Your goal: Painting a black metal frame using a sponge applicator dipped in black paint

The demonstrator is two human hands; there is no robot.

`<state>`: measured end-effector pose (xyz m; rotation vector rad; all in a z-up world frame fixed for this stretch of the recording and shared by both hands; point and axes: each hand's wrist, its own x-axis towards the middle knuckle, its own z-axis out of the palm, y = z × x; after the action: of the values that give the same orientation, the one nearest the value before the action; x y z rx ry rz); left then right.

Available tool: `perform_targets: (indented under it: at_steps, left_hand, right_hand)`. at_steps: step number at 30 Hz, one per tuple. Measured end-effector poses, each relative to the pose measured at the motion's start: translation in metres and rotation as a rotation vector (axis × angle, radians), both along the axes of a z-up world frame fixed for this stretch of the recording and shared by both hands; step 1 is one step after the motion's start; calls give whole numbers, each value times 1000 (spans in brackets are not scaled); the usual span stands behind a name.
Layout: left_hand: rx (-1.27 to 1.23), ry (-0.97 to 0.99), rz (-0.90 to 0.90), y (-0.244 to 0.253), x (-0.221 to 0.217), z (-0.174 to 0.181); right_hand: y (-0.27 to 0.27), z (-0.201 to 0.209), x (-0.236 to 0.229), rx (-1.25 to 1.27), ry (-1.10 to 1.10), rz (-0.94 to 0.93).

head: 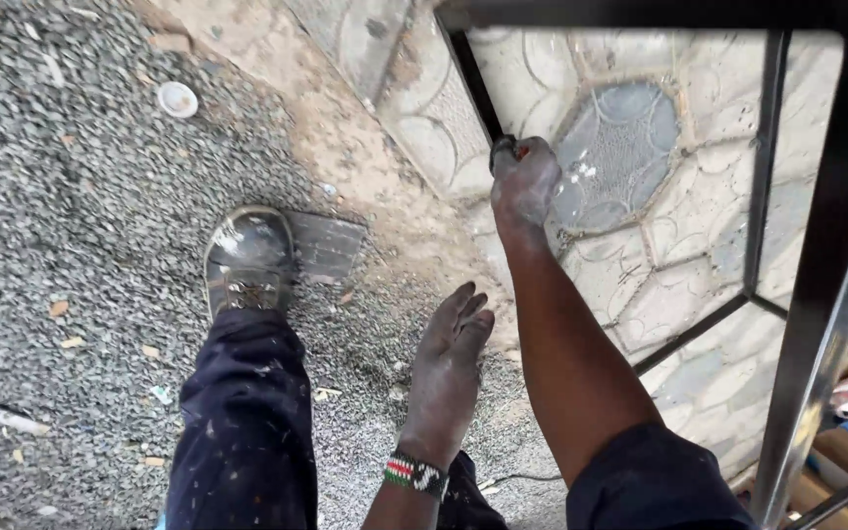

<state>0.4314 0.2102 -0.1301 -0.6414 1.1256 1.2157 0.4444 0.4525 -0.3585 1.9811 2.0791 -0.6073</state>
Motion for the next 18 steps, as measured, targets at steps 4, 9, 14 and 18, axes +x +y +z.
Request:
perform_targets:
  at_steps: [4,9,14,18]
  left_hand:
    - [123,119,-13,14,50,-8]
    - [160,131,70,21,148,-41]
    - [121,100,41,22,244,-61]
    - [166,19,32,39,324,-74]
  right_hand:
    - [6,-16,117,63,61,23]
    - [3,-5,261,124,-12,85]
    - [2,-23,434,114,-79,74]
    - [-1,-36,555,153,-42,47]
